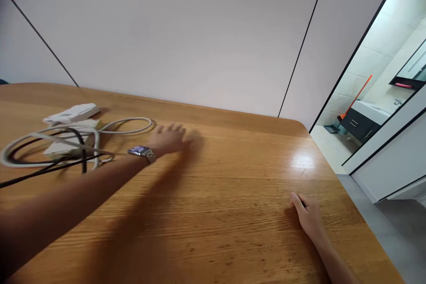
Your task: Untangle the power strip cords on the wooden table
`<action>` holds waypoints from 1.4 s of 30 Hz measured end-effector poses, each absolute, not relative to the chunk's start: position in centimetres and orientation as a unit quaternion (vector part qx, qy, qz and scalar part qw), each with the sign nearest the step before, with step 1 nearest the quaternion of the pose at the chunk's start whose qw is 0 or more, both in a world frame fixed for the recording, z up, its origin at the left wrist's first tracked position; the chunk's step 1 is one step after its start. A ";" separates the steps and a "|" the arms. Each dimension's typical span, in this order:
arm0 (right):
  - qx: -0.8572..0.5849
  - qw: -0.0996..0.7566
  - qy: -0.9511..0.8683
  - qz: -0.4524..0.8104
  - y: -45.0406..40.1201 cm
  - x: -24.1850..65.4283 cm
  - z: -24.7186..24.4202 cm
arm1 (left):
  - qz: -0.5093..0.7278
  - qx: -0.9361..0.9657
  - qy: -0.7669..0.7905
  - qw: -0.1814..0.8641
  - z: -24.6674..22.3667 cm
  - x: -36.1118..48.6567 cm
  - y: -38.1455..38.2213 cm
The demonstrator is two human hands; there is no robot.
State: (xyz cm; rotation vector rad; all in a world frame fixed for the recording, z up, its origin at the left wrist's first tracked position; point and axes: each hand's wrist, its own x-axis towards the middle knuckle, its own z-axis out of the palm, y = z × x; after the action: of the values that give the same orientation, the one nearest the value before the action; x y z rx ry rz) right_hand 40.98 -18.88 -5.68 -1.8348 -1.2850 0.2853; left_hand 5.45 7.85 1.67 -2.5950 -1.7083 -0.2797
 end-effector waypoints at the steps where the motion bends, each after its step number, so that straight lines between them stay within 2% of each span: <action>1: -0.734 0.429 -0.513 0.118 -18.9 41.0 -5.7 | -0.080 -0.835 -0.544 0.006 1.2 5.8 6.5; 6: -0.739 0.415 -0.510 0.146 -18.3 41.8 -5.9 | -0.036 -0.891 -0.437 -0.113 -2.7 6.9 -3.0; 12: -0.796 0.402 -0.435 0.125 -15.8 41.8 -5.9 | -0.083 -0.852 -0.508 -0.091 -3.5 4.7 -8.9; 15: -0.814 0.434 -0.375 0.092 -15.2 40.7 -6.3 | -0.072 -0.823 -0.560 -0.060 -2.9 3.7 -9.1; 18: -0.781 0.468 -0.403 0.095 -15.3 39.8 -6.6 | -0.070 -0.792 -0.606 -0.027 -2.8 2.7 -8.4; 24: -0.722 0.519 -0.438 0.135 -15.8 39.3 -6.0 | -0.061 -0.801 -0.595 -0.011 -3.1 1.4 -7.3; 42: -0.694 0.479 -0.520 0.139 -15.3 38.0 -6.1 | -0.051 -0.802 -0.595 -0.008 -3.9 1.5 -7.2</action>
State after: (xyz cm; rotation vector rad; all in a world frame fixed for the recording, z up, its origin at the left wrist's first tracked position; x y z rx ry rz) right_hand 38.02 -15.31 -6.07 -1.6926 -1.2679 0.3404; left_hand 1.46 -7.24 -3.90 -2.5325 -1.8796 -0.1604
